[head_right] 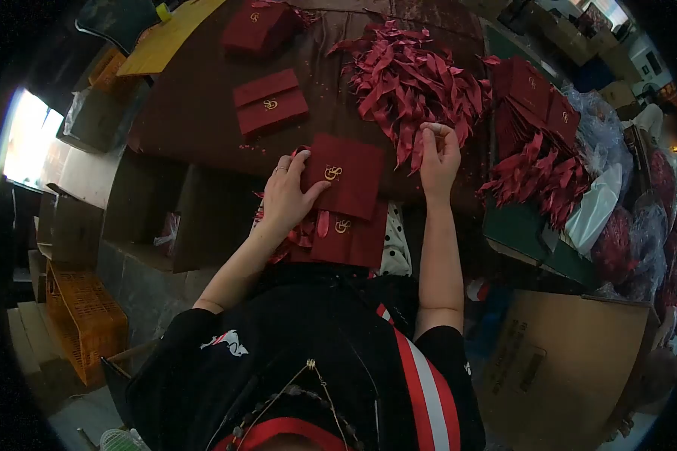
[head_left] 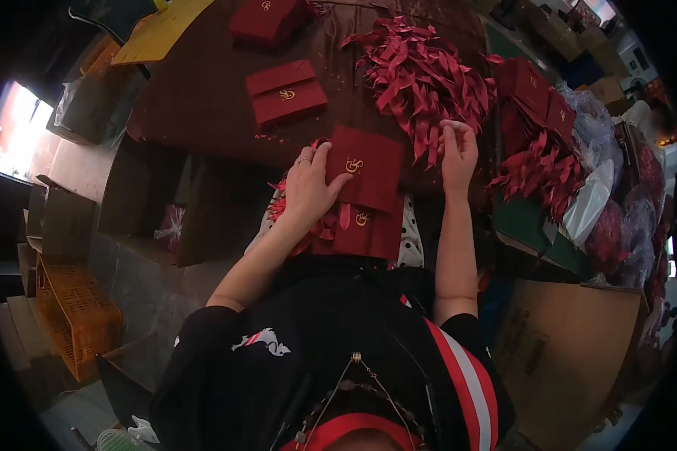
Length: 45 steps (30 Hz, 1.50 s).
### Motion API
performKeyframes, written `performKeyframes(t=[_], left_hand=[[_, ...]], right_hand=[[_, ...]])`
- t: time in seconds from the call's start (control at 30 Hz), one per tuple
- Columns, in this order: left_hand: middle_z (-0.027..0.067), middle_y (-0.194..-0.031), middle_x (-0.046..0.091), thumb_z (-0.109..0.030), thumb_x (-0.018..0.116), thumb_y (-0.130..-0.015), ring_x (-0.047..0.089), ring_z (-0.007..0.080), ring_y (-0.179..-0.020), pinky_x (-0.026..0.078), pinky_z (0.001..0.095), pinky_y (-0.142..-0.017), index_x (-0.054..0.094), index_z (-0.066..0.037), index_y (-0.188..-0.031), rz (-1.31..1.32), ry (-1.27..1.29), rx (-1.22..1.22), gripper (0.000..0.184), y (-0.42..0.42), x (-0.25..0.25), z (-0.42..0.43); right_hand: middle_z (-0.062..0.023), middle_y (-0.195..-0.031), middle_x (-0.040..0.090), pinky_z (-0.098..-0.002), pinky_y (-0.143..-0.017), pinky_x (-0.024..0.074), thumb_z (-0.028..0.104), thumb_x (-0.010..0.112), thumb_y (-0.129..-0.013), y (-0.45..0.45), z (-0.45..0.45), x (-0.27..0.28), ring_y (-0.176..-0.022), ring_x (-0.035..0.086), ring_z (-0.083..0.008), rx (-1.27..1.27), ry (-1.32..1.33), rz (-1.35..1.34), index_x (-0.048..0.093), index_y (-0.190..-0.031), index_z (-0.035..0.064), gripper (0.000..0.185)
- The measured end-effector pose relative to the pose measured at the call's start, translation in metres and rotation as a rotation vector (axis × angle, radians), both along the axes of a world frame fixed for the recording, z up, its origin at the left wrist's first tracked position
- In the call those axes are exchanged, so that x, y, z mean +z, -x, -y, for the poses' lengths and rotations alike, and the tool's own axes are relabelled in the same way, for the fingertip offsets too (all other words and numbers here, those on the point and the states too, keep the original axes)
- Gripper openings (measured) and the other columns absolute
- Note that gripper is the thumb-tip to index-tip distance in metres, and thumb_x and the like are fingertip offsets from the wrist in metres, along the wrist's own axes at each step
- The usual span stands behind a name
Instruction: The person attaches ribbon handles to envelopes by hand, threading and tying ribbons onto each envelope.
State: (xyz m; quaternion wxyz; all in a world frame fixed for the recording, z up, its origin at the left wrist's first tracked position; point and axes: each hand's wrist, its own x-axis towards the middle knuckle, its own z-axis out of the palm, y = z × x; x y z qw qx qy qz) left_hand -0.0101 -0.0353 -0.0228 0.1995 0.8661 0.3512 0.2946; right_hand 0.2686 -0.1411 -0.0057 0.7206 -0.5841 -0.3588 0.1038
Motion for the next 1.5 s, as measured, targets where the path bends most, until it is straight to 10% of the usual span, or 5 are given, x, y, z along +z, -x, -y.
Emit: performKeyframes(t=[0.6,1.03,1.5], left_hand=[[0.0123,-0.099,0.06,-0.022,0.085,-0.078,0.064,0.0291,-0.085,0.054,0.0399,-0.075,0.062,-0.003,-0.129,0.352,-0.138,-0.027,0.058,-0.007,-0.034,-0.001],[0.0121,-0.097,0.059,-0.024,0.086,-0.078,0.063,0.0278,-0.084,0.053,0.0396,-0.074,0.062,-0.005,-0.13,0.332,-0.12,0.0,0.06,-0.007,-0.035,0.001],[0.0097,-0.094,0.058,-0.023,0.088,-0.075,0.06,0.0247,-0.078,0.051,0.0368,-0.069,0.065,-0.007,-0.127,0.335,-0.179,0.091,0.059,-0.013,-0.047,0.002]], right_hand=[[0.0011,-0.095,0.066,-0.022,-0.075,0.0476,0.015,0.071,-0.099,0.0,-0.009,-0.044,-0.082,0.058,-0.0058,-0.071,0.056,-0.1,0.067,-0.108,0.0035,0.015],[-0.0141,-0.116,0.07,-0.0376,-0.092,0.0538,0.023,0.054,-0.106,0.126,0.033,0.204,-0.103,0.069,-0.0291,0.847,-0.654,0.152,0.059,-0.13,-0.0004,0.034],[-0.0132,-0.114,0.07,-0.0364,-0.09,0.0539,0.023,0.056,-0.105,0.16,0.035,0.129,-0.101,0.069,-0.0273,0.919,-0.546,-0.189,0.06,-0.128,-0.0001,0.032]])
